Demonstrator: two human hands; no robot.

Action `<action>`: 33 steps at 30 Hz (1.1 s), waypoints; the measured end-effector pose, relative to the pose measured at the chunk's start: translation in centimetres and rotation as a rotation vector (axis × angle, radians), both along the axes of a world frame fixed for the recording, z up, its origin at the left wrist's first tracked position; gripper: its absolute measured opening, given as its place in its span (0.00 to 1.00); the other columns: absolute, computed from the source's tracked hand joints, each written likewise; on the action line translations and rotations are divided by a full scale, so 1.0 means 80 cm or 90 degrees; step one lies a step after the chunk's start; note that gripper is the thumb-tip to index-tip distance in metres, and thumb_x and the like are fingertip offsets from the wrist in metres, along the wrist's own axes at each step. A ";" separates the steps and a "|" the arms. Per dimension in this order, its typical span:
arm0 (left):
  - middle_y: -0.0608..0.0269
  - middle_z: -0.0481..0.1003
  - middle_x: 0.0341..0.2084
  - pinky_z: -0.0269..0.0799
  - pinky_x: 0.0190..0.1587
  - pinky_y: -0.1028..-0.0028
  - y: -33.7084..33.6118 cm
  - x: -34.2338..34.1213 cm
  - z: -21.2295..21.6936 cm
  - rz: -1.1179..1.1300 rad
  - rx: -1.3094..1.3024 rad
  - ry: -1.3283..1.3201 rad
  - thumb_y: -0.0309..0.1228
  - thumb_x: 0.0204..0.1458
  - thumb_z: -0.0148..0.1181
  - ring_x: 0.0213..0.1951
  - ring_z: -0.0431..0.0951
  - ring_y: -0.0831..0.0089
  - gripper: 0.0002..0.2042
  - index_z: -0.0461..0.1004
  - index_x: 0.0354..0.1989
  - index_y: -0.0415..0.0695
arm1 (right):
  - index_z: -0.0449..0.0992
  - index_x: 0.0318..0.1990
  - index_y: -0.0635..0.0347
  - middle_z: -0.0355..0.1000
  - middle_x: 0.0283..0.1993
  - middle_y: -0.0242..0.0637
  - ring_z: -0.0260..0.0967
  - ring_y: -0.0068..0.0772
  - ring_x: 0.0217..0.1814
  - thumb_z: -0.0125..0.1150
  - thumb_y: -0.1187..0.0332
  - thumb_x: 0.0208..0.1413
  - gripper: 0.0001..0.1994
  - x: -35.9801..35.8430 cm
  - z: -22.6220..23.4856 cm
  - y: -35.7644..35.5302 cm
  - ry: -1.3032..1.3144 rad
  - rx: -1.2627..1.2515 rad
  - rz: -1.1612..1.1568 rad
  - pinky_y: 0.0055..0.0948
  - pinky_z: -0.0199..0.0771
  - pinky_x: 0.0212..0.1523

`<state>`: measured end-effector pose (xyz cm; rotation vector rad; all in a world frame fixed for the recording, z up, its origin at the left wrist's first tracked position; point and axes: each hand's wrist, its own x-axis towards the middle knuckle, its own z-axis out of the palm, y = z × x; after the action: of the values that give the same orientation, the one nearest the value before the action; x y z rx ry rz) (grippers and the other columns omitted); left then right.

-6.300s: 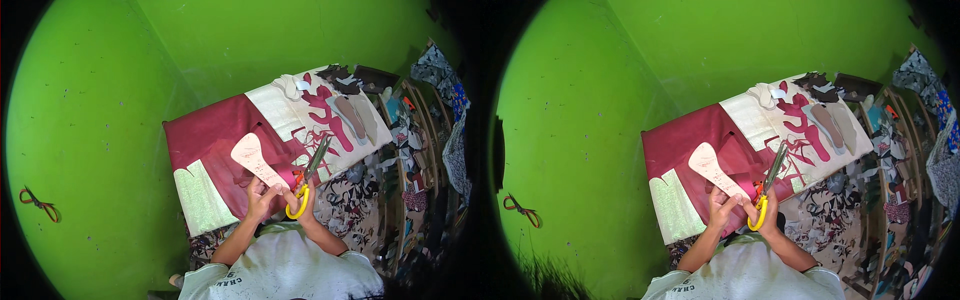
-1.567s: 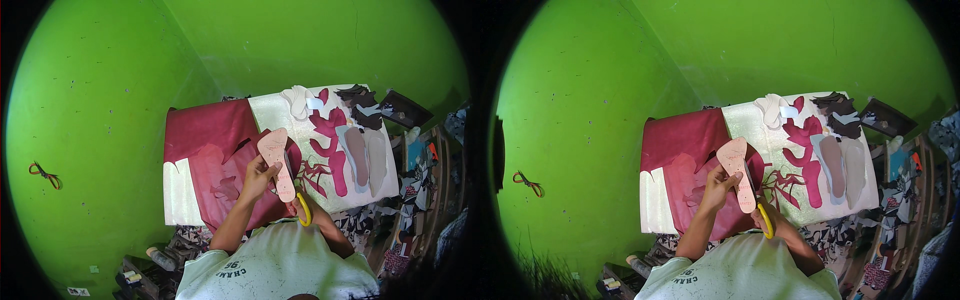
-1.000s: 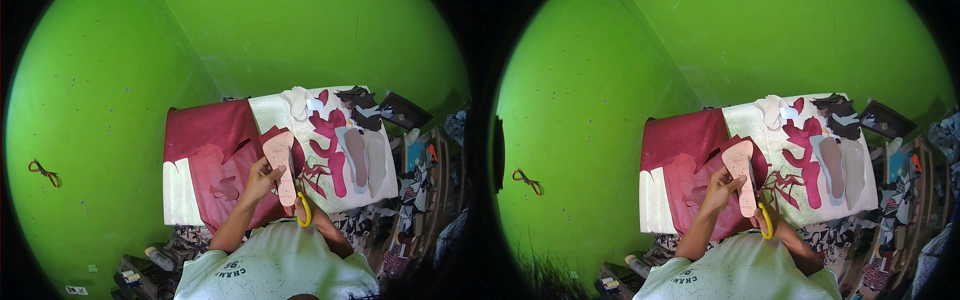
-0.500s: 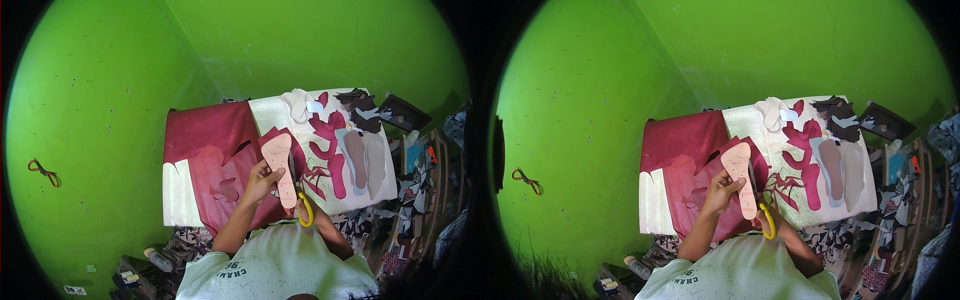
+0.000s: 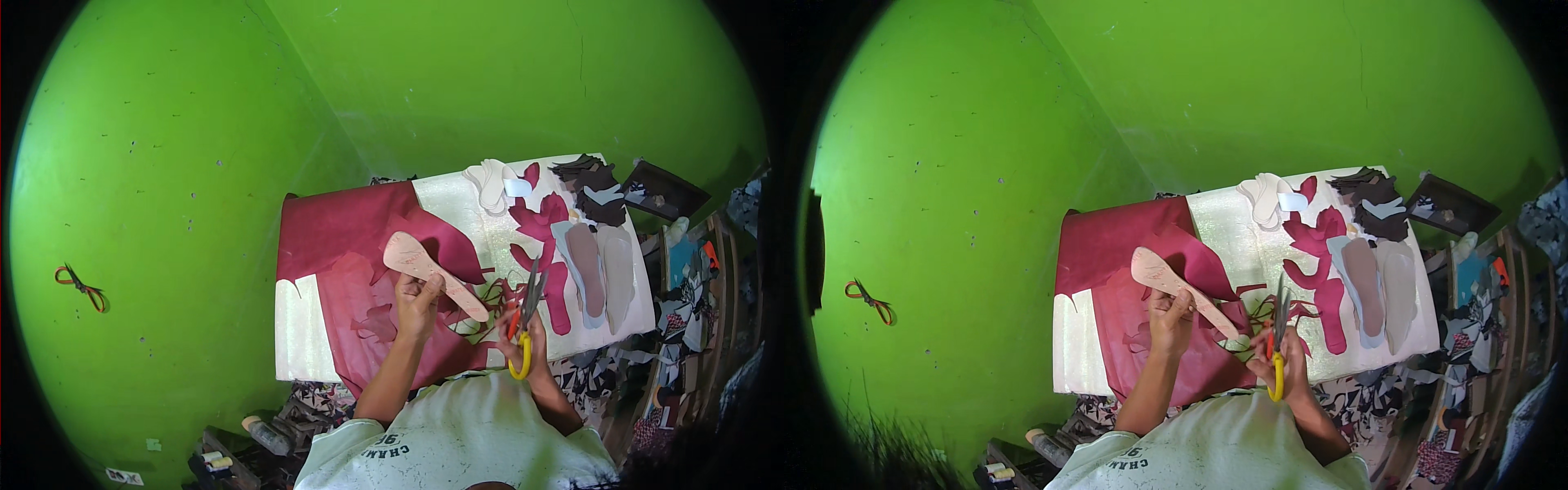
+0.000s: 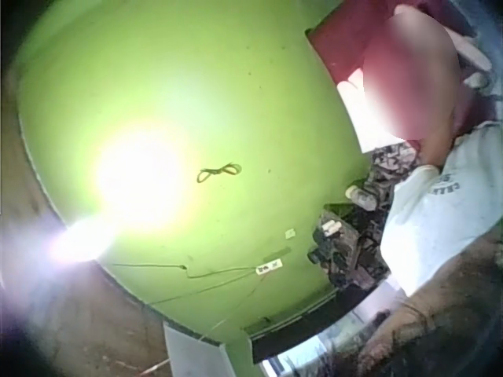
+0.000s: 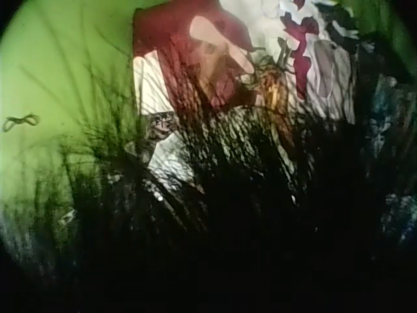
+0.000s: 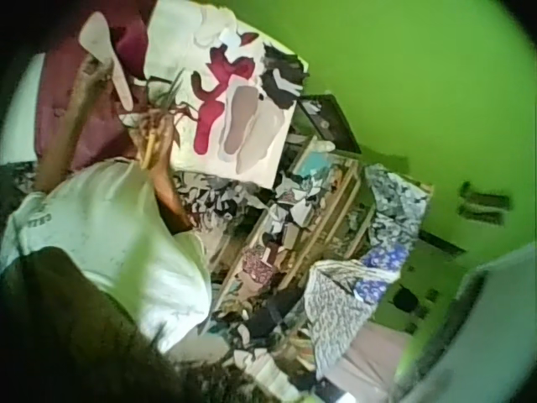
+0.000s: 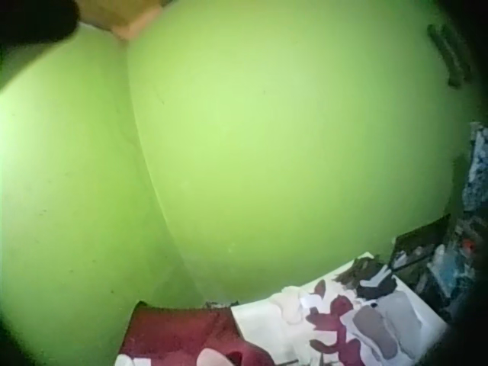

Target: Cutting a specific shape out of red fabric using a cardboard template and scissors.

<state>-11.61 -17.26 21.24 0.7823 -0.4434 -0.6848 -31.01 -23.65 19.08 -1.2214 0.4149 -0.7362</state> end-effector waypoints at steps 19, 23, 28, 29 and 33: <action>0.66 0.73 0.28 0.68 0.33 0.78 -0.007 -0.044 -0.023 -0.007 0.074 0.004 0.23 0.50 0.56 0.30 0.72 0.79 0.08 0.68 0.38 0.43 | 0.63 0.38 0.67 0.65 0.35 0.39 0.66 0.30 0.34 0.61 0.75 0.42 0.16 0.025 0.025 -0.003 0.106 -0.034 -0.149 0.26 0.68 0.35; 0.64 0.73 0.30 0.69 0.35 0.77 -0.002 -0.038 -0.033 -0.048 0.030 0.039 0.23 0.51 0.56 0.31 0.73 0.77 0.07 0.69 0.38 0.40 | 0.64 0.36 0.67 0.65 0.27 0.35 0.63 0.28 0.23 0.63 0.72 0.40 0.17 0.027 -0.002 -0.001 0.120 -0.130 -0.240 0.26 0.65 0.27; 0.67 0.72 0.29 0.67 0.32 0.78 -0.006 -0.041 -0.015 -0.012 0.059 0.078 0.24 0.50 0.56 0.28 0.71 0.79 0.08 0.68 0.39 0.43 | 0.66 0.34 0.67 0.62 0.27 0.35 0.59 0.24 0.27 0.65 0.66 0.38 0.19 0.020 0.019 -0.004 0.221 -0.199 -0.201 0.24 0.62 0.28; 0.69 0.71 0.27 0.64 0.28 0.80 -0.007 -0.041 -0.008 0.018 0.087 0.097 0.25 0.50 0.56 0.26 0.69 0.82 0.07 0.68 0.38 0.44 | 0.66 0.34 0.67 0.62 0.27 0.35 0.59 0.24 0.27 0.65 0.66 0.38 0.19 0.020 0.017 -0.004 0.222 -0.198 -0.201 0.24 0.62 0.28; 0.69 0.72 0.32 0.67 0.33 0.79 0.006 -0.016 -0.020 -0.038 0.033 0.090 0.25 0.50 0.57 0.31 0.72 0.81 0.10 0.67 0.41 0.45 | 0.65 0.32 0.66 0.62 0.21 0.37 0.59 0.29 0.20 0.64 0.69 0.39 0.15 0.021 0.017 -0.004 0.171 -0.285 -0.230 0.27 0.62 0.23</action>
<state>-12.89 -16.82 19.65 0.7664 -0.3230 -0.8044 -29.31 -23.99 20.44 -1.7012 0.7320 -1.0121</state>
